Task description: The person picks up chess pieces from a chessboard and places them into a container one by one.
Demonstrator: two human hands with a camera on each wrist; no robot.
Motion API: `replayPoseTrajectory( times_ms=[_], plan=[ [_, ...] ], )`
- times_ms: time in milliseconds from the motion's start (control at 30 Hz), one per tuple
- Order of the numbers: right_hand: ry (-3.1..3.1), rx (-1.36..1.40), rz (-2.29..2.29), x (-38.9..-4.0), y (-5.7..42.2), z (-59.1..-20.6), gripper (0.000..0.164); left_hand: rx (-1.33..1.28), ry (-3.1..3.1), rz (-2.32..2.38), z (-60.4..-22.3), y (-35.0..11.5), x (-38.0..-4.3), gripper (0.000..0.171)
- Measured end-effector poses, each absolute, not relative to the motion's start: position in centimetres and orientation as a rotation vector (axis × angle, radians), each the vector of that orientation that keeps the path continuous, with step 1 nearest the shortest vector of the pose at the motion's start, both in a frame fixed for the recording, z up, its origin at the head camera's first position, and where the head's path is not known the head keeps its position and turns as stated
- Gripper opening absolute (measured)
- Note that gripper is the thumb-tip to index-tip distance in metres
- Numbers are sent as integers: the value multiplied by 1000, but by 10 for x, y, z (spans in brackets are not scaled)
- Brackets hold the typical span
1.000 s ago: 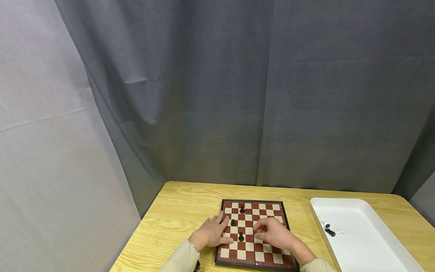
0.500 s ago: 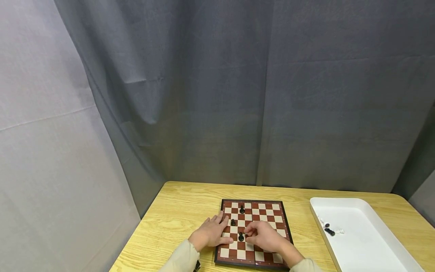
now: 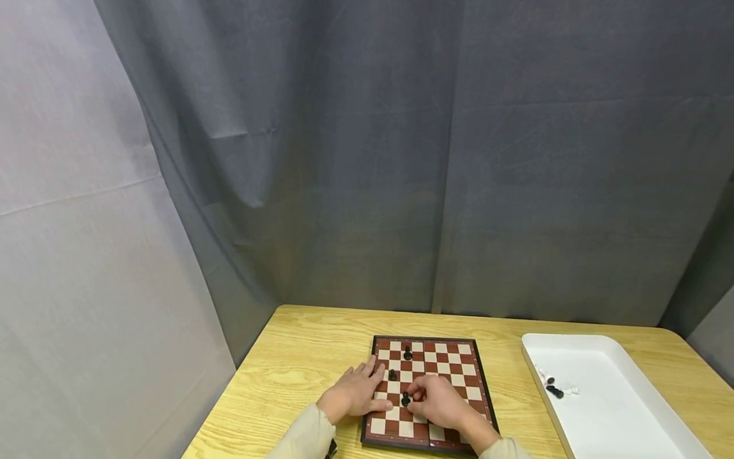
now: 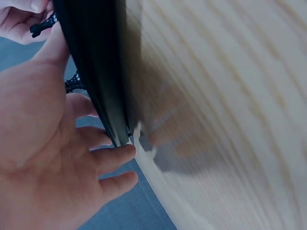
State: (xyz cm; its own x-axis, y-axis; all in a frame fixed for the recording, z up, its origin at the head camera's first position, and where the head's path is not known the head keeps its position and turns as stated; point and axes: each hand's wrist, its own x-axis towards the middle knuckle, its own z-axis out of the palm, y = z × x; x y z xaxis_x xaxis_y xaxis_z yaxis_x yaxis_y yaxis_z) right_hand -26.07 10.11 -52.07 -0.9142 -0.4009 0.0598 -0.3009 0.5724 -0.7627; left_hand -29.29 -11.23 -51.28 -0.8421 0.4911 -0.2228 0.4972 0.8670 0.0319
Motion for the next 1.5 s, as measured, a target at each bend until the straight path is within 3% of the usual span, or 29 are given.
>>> replayPoseTrajectory(
  times_ms=[533,1500],
  plan=[
    [2842,-619,-1111,-259,93,-527,12,764,2807,-26,-512,-113,-292,84],
    [2715,-615,-1225,-258,103,-526,11,749,2814,-17,-513,-112,-293,85]
  ],
)
